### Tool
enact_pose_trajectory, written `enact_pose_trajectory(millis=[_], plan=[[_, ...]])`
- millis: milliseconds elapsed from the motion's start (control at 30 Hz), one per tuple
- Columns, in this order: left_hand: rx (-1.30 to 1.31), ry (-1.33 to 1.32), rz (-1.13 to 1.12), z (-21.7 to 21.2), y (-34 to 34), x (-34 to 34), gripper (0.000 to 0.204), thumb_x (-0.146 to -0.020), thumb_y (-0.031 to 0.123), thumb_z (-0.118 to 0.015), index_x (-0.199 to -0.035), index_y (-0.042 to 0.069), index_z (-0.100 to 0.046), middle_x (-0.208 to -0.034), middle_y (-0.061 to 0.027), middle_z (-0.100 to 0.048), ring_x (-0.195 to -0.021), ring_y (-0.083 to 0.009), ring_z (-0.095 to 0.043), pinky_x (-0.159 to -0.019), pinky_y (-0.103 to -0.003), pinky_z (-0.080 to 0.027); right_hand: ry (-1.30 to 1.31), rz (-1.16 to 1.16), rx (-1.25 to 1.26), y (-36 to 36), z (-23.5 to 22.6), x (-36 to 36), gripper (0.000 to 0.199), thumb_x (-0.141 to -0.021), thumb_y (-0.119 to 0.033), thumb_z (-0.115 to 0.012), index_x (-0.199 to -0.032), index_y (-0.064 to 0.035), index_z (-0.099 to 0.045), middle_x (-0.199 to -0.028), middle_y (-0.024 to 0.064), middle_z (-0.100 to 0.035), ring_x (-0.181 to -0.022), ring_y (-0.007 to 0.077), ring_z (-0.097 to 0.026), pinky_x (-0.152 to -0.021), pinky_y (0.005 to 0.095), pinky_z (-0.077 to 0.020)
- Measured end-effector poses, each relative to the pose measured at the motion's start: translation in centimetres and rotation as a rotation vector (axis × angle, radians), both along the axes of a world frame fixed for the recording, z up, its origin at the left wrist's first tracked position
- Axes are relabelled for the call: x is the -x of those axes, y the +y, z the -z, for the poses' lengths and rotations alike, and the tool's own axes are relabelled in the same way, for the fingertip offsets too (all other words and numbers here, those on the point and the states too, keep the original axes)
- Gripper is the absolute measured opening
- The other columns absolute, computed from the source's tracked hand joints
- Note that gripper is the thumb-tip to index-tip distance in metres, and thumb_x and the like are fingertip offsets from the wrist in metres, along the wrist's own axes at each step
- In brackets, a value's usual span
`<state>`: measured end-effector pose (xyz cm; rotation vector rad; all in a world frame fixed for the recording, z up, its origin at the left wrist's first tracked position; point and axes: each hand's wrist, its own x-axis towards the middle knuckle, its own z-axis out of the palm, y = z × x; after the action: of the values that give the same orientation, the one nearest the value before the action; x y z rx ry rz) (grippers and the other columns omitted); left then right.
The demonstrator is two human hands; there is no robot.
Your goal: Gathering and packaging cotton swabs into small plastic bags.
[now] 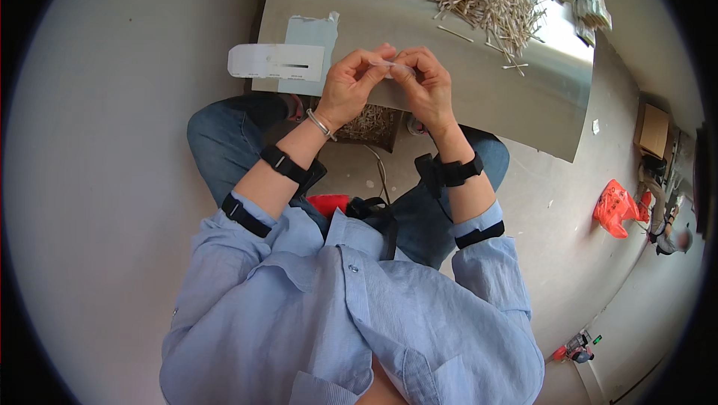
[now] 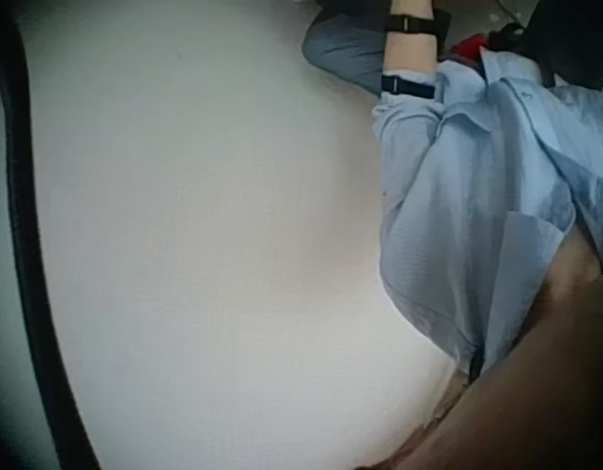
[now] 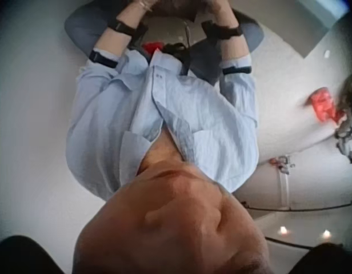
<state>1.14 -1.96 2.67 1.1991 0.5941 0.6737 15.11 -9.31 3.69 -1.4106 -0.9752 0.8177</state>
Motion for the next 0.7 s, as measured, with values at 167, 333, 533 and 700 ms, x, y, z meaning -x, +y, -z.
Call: enact_pose_trajectory(millis=[167,333,533,700], plan=[[0.184,-0.061,0.007,0.8,0.3,0.5,0.016,-0.098,0.011,-0.050,-0.103,0.000,-0.061,-0.125,-0.0168,-0.058,-0.126,-0.0223,-0.049,-0.106,-0.032,-0.037,-0.037,-0.002,0.008,0.3,0.2,0.4,0.007,-0.084,-0.007,-0.066,-0.085,-0.0014,-0.063,-0.088,0.0032,-0.059,-0.078,0.0129,-0.055,-0.070,0.0249,-0.0446],[0.157,-0.044,-0.093,0.3,-0.8,-0.7,0.016,-0.096,0.012,-0.051,-0.102,-0.001,-0.058,-0.122,-0.0172,-0.060,-0.127,-0.0224,-0.048,-0.106,-0.032,-0.036,0.118,0.000,-0.028,0.5,1.9,1.1,0.009,-0.090,-0.009,-0.058,-0.095,-0.0022,-0.059,-0.103,0.0086,-0.056,-0.093,0.0151,-0.054,-0.084,0.0274,-0.0435],[0.071,-0.049,-0.168,0.9,-1.3,-1.3,0.015,-0.097,0.011,-0.049,-0.101,-0.001,-0.056,-0.122,-0.0177,-0.060,-0.127,-0.0235,-0.048,-0.107,-0.033,-0.035,0.105,-0.010,-0.029,0.8,2.2,1.7,0.011,-0.094,-0.011,-0.051,-0.098,-0.0021,-0.055,-0.107,0.0095,-0.054,-0.098,0.0157,-0.052,-0.088,0.0273,-0.0416],[0.064,-0.042,-0.171,-0.1,-1.0,-1.4,0.016,-0.098,0.014,-0.049,-0.100,-0.001,-0.055,-0.122,-0.0189,-0.060,-0.127,-0.0238,-0.047,-0.106,-0.033,-0.035,0.273,-0.010,-0.038,0.9,0.1,2.4,0.013,-0.096,-0.013,-0.048,-0.098,-0.0013,-0.055,-0.106,0.0072,-0.054,-0.097,0.0135,-0.050,-0.086,0.0258,-0.0407]])
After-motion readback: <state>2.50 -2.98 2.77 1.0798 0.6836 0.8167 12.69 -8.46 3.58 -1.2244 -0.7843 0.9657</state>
